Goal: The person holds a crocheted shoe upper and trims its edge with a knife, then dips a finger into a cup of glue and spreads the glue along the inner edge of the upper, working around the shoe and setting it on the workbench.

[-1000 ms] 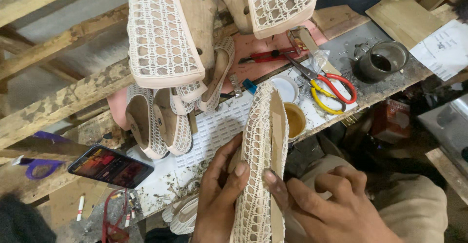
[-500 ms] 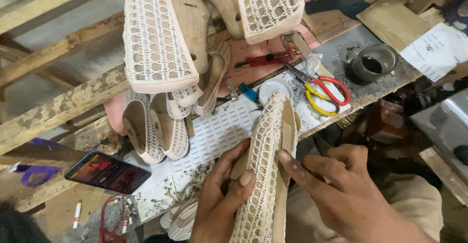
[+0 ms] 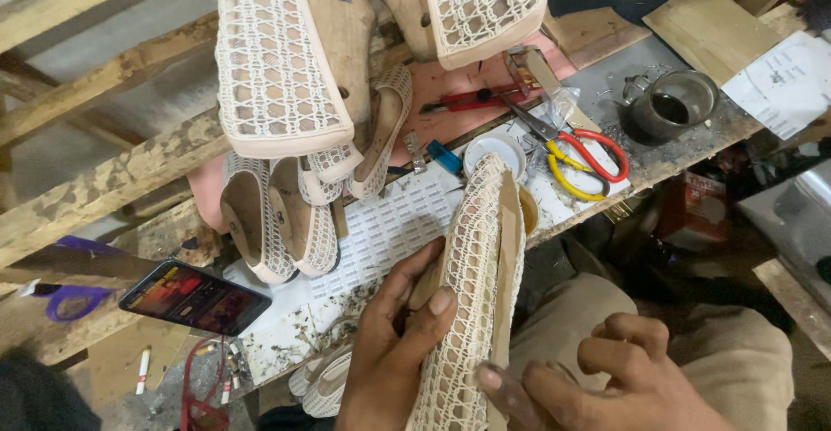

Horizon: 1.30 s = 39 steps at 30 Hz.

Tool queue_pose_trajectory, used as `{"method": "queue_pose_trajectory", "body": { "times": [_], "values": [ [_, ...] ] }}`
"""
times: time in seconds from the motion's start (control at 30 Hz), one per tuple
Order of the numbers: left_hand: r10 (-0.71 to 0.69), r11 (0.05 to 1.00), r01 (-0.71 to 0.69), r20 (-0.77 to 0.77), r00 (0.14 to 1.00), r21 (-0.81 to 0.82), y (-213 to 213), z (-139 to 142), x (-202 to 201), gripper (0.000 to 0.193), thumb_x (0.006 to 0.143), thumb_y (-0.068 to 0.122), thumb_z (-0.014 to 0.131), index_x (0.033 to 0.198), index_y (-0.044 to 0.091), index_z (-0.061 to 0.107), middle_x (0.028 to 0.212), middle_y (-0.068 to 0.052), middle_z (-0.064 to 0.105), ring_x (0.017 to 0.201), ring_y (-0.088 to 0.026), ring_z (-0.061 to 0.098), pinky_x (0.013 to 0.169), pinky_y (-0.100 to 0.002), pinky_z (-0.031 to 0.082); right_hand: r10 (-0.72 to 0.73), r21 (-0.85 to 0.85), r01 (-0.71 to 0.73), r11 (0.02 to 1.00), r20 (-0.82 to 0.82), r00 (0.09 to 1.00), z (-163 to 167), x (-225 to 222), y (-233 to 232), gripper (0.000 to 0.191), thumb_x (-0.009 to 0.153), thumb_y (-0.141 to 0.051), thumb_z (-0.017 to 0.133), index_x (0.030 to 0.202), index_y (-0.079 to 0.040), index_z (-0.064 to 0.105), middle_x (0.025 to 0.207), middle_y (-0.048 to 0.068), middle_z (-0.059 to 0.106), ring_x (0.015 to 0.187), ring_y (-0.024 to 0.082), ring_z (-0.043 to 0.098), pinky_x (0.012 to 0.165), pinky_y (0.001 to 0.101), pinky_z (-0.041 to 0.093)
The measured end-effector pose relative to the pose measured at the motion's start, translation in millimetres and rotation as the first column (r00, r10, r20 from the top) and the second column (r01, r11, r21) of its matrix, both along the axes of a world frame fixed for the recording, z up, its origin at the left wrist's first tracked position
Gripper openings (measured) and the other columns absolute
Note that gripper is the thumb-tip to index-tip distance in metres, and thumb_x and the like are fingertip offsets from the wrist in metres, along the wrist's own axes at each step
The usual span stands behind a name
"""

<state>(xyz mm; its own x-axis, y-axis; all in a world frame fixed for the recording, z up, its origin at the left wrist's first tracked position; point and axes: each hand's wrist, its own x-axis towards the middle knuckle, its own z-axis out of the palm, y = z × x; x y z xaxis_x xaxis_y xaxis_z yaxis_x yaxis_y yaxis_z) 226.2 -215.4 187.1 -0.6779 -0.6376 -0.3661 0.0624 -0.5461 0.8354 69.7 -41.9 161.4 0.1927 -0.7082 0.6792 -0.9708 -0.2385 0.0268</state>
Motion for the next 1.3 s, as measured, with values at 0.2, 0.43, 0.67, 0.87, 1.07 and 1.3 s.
{"method": "queue_pose_trajectory", "body": {
  "times": [0.2, 0.43, 0.67, 0.87, 1.07, 1.3],
  "values": [
    [0.002, 1.000, -0.002, 0.014, 1.000, -0.027, 1, 1, -1, 0.071, 0.084, 0.022, 0.072, 0.148, -0.001, 0.049, 0.141, -0.017, 0.066, 0.127, -0.022, 0.063, 0.107, -0.037, 0.047, 0.041, 0.083, -0.092, 0.992, 0.477, 0.878, -42, 3, 17, 0.039, 0.071, -0.027, 0.082, 0.108, -0.036, 0.071, 0.102, -0.004, 0.045, 0.099, 0.021, 0.047, 0.090, 0.0337, 0.041],
    [-0.139, 0.990, 0.140, 0.015, 0.990, -0.016, 2, -6, 5, 0.073, 0.085, 0.028, 0.071, 0.148, -0.002, 0.051, 0.138, -0.021, 0.066, 0.126, -0.026, 0.064, 0.108, -0.039, 0.046, -0.227, 0.255, 0.143, 0.956, 0.339, 0.913, -11, -22, -14, 0.070, 0.066, 0.002, 0.072, 0.129, -0.028, 0.074, 0.105, 0.004, 0.055, 0.096, 0.026, 0.047, 0.088, 0.0359, 0.040],
    [-0.146, 0.989, 0.146, 0.036, 0.989, 0.014, 2, -11, 8, 0.069, 0.086, 0.026, 0.071, 0.145, -0.003, 0.052, 0.138, -0.018, 0.067, 0.126, -0.023, 0.063, 0.108, -0.037, 0.046, 0.183, 0.080, -0.203, 0.976, 0.209, 0.961, 22, -7, -19, 0.058, 0.074, -0.022, 0.077, 0.129, -0.039, 0.070, 0.094, -0.008, 0.040, 0.093, 0.016, 0.039, 0.090, 0.0349, 0.036],
    [-0.107, 0.993, 0.108, -0.030, 0.994, 0.053, 2, -14, 5, 0.067, 0.088, 0.027, 0.069, 0.146, -0.002, 0.053, 0.137, -0.017, 0.067, 0.123, -0.022, 0.063, 0.105, -0.035, 0.047, 0.163, 0.080, -0.173, 0.982, 0.123, 0.979, -2, 3, -10, 0.049, 0.079, -0.029, 0.071, 0.126, -0.040, 0.071, 0.095, -0.006, 0.037, 0.094, 0.022, 0.035, 0.089, 0.0456, 0.031],
    [-0.038, 0.999, 0.037, 0.032, 0.999, 0.038, -1, -19, 4, 0.063, 0.089, 0.028, 0.067, 0.144, -0.001, 0.057, 0.135, -0.015, 0.069, 0.121, -0.020, 0.064, 0.103, -0.034, 0.048, 0.112, 0.026, -0.118, 0.993, 0.171, 0.979, -34, 10, 3, 0.048, 0.076, -0.034, 0.076, 0.124, -0.035, 0.071, 0.097, -0.004, 0.045, 0.094, 0.020, 0.039, 0.090, 0.0408, 0.035],
    [0.077, 0.982, -0.093, 0.097, 0.992, 0.167, -4, -8, 1, 0.067, 0.085, 0.032, 0.062, 0.146, 0.003, 0.057, 0.132, -0.015, 0.071, 0.116, -0.022, 0.069, 0.099, -0.036, 0.051, 0.126, 0.080, -0.155, 0.985, 0.287, 0.950, 2, 14, -24, 0.042, 0.075, -0.023, 0.079, 0.115, -0.036, 0.074, 0.102, -0.004, 0.057, 0.098, 0.024, 0.049, 0.092, 0.0403, 0.035]
  ]
}}
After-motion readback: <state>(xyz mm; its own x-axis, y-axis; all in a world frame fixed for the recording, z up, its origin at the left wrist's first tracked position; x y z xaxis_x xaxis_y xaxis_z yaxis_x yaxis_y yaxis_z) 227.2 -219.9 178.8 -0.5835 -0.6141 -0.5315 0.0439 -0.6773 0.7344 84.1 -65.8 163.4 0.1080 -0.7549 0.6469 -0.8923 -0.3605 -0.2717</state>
